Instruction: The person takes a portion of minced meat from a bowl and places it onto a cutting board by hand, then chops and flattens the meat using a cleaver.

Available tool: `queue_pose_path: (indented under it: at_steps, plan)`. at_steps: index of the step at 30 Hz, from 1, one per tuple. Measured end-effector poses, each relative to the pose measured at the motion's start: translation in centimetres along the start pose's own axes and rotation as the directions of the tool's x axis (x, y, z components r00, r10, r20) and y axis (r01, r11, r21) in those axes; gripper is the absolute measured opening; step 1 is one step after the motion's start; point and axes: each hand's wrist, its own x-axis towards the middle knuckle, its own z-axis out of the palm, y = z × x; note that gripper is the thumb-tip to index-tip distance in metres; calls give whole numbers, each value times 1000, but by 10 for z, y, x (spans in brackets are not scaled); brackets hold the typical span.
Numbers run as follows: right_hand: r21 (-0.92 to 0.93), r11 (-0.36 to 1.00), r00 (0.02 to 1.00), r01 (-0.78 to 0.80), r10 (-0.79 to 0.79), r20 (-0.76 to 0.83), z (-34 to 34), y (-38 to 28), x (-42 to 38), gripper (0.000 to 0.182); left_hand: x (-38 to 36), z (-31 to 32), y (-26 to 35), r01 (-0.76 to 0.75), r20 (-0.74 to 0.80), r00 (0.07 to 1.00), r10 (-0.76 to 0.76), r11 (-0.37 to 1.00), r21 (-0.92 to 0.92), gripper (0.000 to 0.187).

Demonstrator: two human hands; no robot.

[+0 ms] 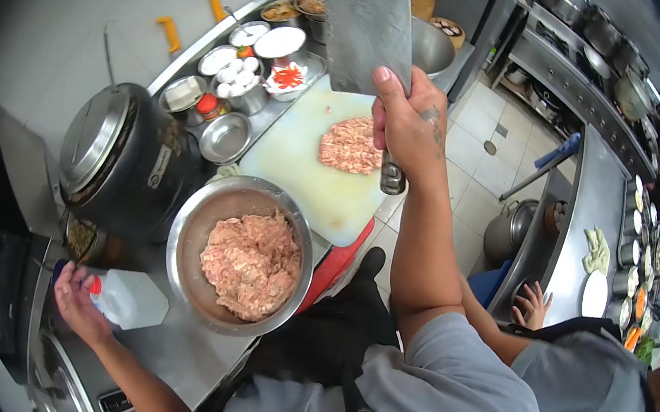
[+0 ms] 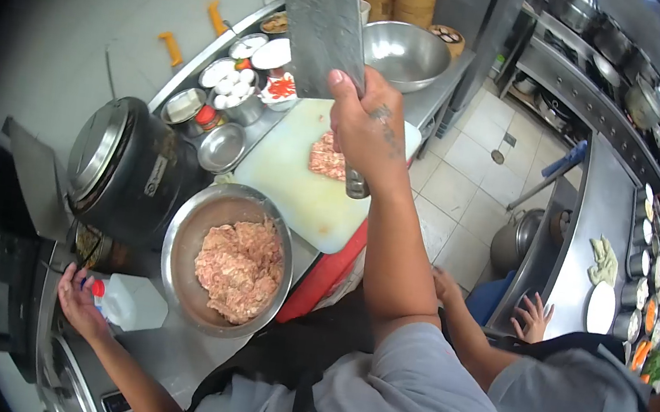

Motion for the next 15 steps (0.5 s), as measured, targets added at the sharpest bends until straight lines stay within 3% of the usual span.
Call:
queue_pose_path:
  at_steps: [6, 10, 14, 15]
  plan:
    - [-303, 944, 991, 129, -131, 12, 8, 30, -23, 32, -7, 10, -1, -3, -14, 1000, 1, 995, -95, 29]
    - [-321, 946, 998, -42, 51, 20, -5, 27, -43, 31, -6, 21, 3, 6, 2, 1000, -5, 990, -143, 24]
    - [-404, 914, 999, -35, 28, -23, -30, 24, -60, 28, 4, 24, 1, 28, -13, 999, -30, 986, -162, 23]
    - [-364, 927, 996, -89, 89, -18, -38, 23, -64, 25, 7, 24, 0, 27, -6, 1000, -29, 986, -166, 22]
